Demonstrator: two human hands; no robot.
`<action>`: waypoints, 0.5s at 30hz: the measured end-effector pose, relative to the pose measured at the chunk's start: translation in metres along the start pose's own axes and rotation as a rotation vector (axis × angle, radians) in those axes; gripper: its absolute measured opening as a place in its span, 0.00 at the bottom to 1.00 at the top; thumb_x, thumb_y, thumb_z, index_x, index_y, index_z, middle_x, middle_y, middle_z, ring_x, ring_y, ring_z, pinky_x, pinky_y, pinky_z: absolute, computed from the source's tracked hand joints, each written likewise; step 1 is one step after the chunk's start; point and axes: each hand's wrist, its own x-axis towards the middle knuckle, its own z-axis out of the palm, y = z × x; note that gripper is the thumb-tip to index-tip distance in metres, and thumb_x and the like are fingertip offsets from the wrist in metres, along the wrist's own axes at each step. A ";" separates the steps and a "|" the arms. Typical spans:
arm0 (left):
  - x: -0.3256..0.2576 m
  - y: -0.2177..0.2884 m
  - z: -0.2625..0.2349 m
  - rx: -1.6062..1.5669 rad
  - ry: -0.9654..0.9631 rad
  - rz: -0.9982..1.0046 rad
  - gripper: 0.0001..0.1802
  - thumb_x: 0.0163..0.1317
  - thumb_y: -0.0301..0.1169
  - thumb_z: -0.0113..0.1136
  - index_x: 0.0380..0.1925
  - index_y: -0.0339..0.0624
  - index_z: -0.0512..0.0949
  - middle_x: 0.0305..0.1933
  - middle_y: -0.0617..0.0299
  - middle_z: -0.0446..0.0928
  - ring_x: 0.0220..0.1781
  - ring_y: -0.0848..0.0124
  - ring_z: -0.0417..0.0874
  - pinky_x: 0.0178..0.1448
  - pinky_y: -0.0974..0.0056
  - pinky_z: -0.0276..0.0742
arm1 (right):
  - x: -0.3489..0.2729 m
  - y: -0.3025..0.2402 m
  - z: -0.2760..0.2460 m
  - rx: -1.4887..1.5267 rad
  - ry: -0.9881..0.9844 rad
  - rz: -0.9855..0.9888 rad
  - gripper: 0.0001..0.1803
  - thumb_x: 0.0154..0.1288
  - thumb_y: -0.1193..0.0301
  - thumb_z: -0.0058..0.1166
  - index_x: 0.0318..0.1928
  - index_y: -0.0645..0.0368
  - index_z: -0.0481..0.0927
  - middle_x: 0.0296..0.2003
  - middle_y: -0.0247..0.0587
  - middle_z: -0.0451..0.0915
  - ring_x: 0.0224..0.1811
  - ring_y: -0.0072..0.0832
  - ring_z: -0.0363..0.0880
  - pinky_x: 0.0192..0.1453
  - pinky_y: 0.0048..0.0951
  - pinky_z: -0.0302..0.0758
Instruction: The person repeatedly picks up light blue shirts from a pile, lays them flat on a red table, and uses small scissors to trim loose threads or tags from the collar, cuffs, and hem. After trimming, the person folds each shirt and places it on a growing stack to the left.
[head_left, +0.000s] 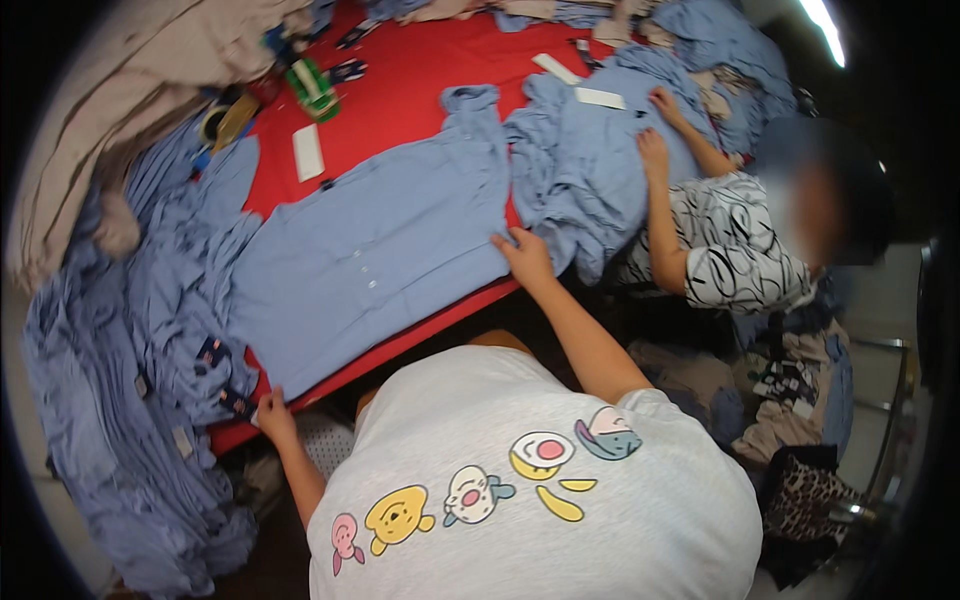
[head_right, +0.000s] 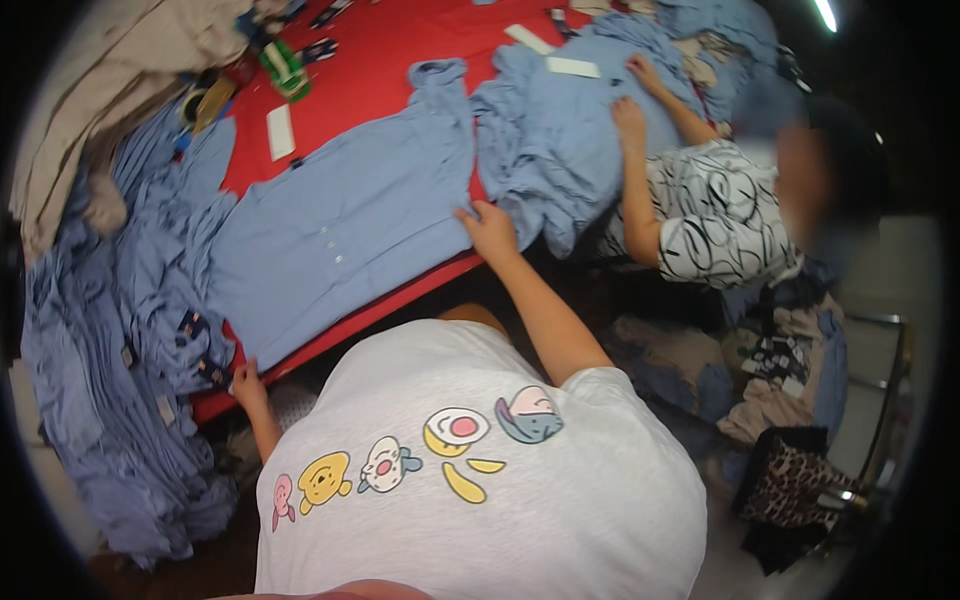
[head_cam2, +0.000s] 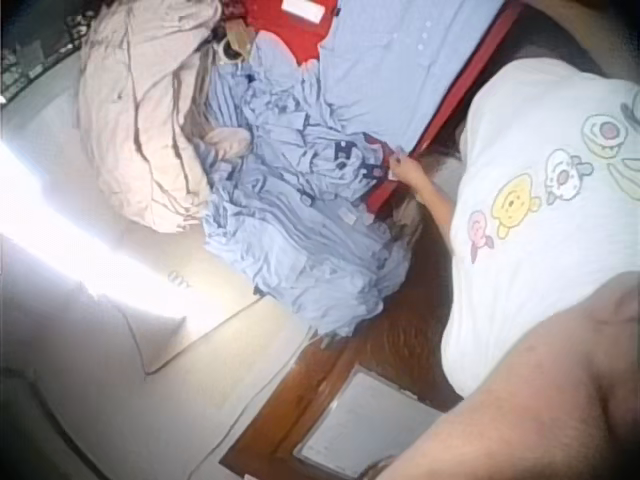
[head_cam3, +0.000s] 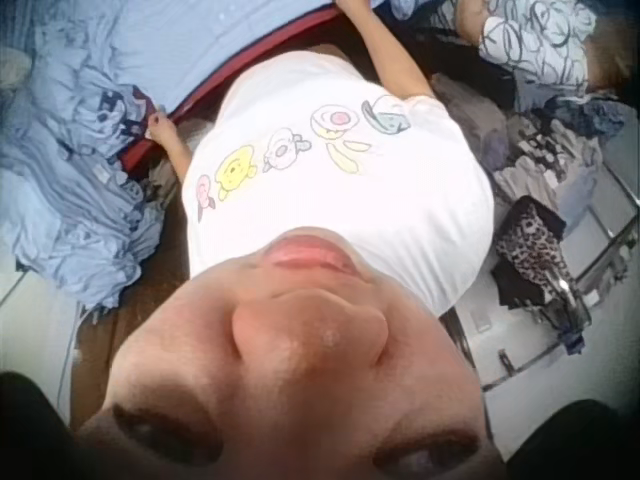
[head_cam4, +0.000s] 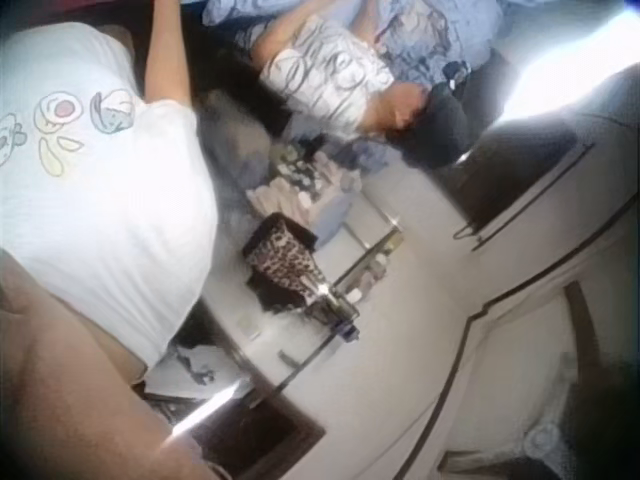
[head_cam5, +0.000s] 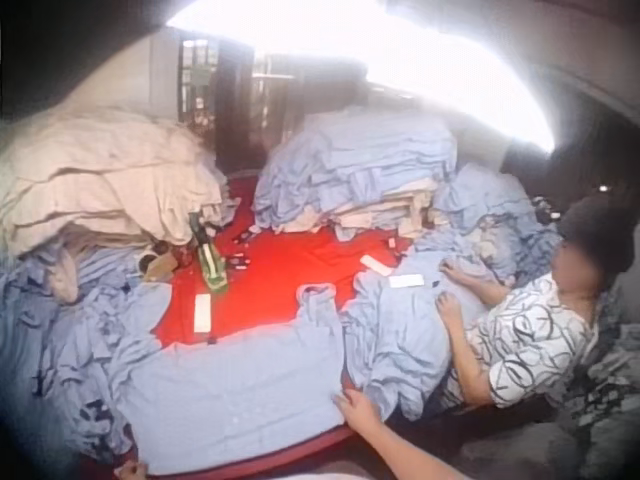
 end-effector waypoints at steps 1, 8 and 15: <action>-0.008 0.002 0.018 0.025 -0.003 -0.013 0.18 0.69 0.37 0.67 0.26 0.35 0.77 0.21 0.66 0.70 0.21 0.74 0.66 0.27 0.62 0.63 | 0.000 0.004 -0.023 -0.089 -0.035 0.012 0.24 0.69 0.52 0.63 0.35 0.64 0.81 0.30 0.57 0.82 0.33 0.53 0.82 0.39 0.48 0.76; 0.022 0.058 0.001 0.632 0.168 0.092 0.33 0.64 0.54 0.64 0.45 0.28 0.84 0.49 0.38 0.84 0.52 0.44 0.83 0.58 0.50 0.76 | -0.007 -0.016 0.010 -0.085 -0.063 -0.277 0.21 0.67 0.50 0.61 0.34 0.57 0.79 0.30 0.47 0.82 0.33 0.47 0.84 0.36 0.47 0.78; 0.016 0.077 0.064 0.787 0.444 -0.153 0.52 0.59 0.67 0.63 0.66 0.29 0.69 0.73 0.40 0.67 0.72 0.37 0.69 0.71 0.30 0.62 | 0.017 0.000 0.015 -0.112 -0.146 -0.536 0.16 0.56 0.59 0.68 0.36 0.55 0.79 0.31 0.42 0.80 0.34 0.43 0.84 0.37 0.45 0.80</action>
